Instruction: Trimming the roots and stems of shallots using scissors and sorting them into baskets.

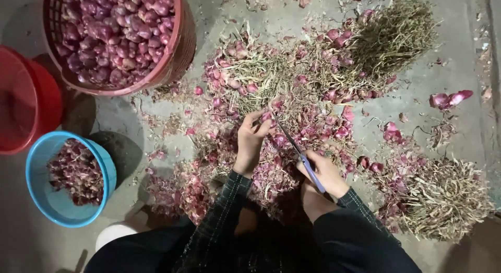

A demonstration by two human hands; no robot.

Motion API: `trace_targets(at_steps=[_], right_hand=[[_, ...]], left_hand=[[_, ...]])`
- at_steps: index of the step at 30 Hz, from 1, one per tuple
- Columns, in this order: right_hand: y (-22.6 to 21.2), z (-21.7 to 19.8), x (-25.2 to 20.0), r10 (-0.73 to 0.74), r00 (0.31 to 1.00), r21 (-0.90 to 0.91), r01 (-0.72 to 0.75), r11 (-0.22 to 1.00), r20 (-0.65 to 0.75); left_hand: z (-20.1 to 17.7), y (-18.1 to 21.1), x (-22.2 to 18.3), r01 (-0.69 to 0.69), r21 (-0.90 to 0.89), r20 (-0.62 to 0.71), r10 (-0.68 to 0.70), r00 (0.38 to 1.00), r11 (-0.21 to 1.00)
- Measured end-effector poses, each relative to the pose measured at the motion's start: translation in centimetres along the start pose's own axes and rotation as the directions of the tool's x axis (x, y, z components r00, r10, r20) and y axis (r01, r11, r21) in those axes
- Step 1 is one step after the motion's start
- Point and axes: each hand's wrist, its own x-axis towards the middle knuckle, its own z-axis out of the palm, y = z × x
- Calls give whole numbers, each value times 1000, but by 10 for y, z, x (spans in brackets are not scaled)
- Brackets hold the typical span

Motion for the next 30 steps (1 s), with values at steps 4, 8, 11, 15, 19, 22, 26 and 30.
trace_targets(at_steps=[4, 8, 11, 15, 19, 22, 26, 30], right_hand=[[3, 3, -5, 21, 999, -3, -21, 1000, -27], [7, 5, -6, 15, 998, -46, -18, 999, -63], [1, 2, -5, 6, 1000, -51, -7, 999, -8], [-4, 4, -1, -13, 998, 18, 12, 1000, 66], [3, 5, 2, -33, 998, 62, 30, 998, 44], [0, 1, 3, -12, 1000, 7, 11, 1000, 21], [-17, 4, 5, -39, 990, 148, 58, 987, -132], [-95, -14, 1, -140, 945, 380, 250, 891, -294]], left_hand=[[-5, -3, -1, 18, -23, 4, -18, 1000, 1000], [-14, -4, 5, 15, -24, 23, -15, 1000, 1000], [-14, 0, 3, 81, -88, 53, -77, 996, 993], [-18, -8, 3, 117, -35, 115, -112, 987, 993], [-17, 2, -1, 149, -67, 132, -139, 981, 987], [-12, 16, -7, 137, -27, 135, -132, 982, 990], [-5, 22, -19, 45, 27, 203, -50, 978, 999], [11, 7, -33, -233, 176, 286, 177, 942, 956]])
